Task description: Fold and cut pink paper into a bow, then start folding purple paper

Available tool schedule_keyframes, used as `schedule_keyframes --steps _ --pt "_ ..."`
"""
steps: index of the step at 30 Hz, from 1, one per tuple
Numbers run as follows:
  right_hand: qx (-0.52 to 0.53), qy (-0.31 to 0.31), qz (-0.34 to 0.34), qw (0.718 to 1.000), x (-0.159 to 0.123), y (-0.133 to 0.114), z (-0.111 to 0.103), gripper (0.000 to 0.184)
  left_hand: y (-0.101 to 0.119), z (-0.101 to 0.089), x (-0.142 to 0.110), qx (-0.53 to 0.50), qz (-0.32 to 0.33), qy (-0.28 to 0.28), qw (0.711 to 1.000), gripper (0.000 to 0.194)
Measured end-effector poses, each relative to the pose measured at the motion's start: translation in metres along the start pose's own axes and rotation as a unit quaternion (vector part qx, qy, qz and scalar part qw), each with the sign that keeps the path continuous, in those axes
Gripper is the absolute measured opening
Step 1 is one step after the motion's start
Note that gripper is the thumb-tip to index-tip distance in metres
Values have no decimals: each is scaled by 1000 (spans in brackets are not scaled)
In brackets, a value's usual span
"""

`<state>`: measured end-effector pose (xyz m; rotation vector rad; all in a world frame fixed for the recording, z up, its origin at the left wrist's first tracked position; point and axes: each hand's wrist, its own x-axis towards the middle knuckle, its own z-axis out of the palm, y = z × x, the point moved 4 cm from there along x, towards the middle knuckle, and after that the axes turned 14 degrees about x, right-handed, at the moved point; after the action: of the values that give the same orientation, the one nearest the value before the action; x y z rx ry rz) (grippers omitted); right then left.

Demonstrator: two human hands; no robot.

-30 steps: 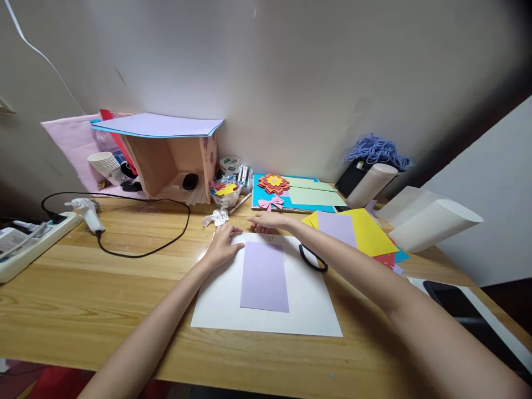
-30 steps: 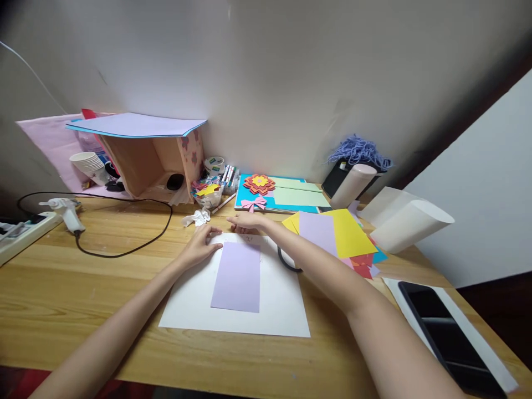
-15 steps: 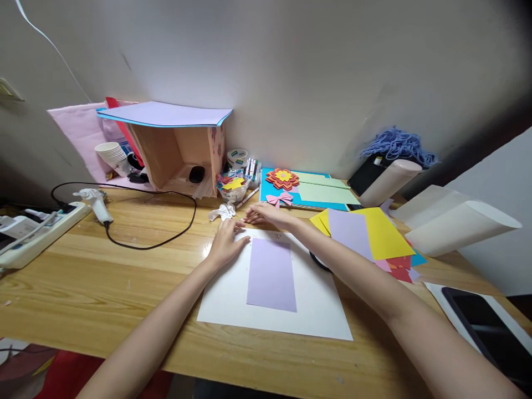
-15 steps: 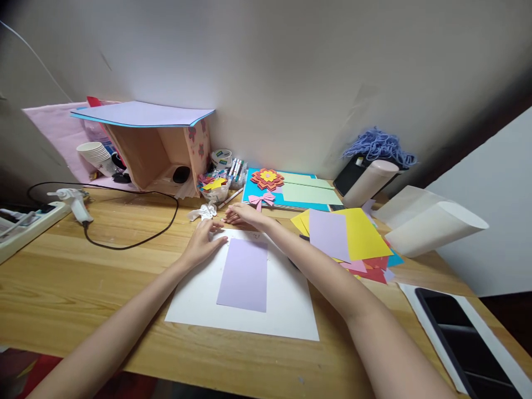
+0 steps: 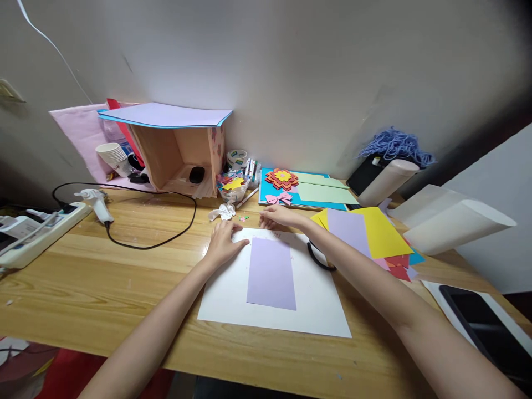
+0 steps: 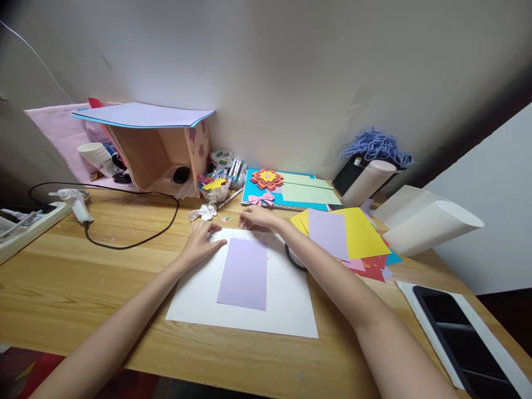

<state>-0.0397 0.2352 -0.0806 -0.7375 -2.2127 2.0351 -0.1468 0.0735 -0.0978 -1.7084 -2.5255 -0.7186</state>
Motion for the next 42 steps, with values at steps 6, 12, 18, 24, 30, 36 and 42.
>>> schedule_keyframes --steps 6,12,18,24,30,36,42 --pt "42 48 -59 996 2 -1 -8 33 1 0 -1 -3 5 -4 1000 28" --pt "-35 22 -38 998 -4 9 -15 42 8 -5 -2 1 20 -10 1000 23" --pt "-142 37 -129 981 -40 12 5 22 52 3 -24 16 228 -92 969 44" --pt "-282 57 -200 937 -94 44 28 44 60 22 -36 97 217 -111 965 61" --pt "-330 141 -185 915 -122 45 9 36 59 22 -34 174 161 -83 968 72" --pt "-361 344 -49 866 -148 52 -46 19 61 28 -32 189 142 -77 969 75" --pt "-361 322 14 875 -153 60 -54 14 41 10 -7 142 117 -50 982 50"
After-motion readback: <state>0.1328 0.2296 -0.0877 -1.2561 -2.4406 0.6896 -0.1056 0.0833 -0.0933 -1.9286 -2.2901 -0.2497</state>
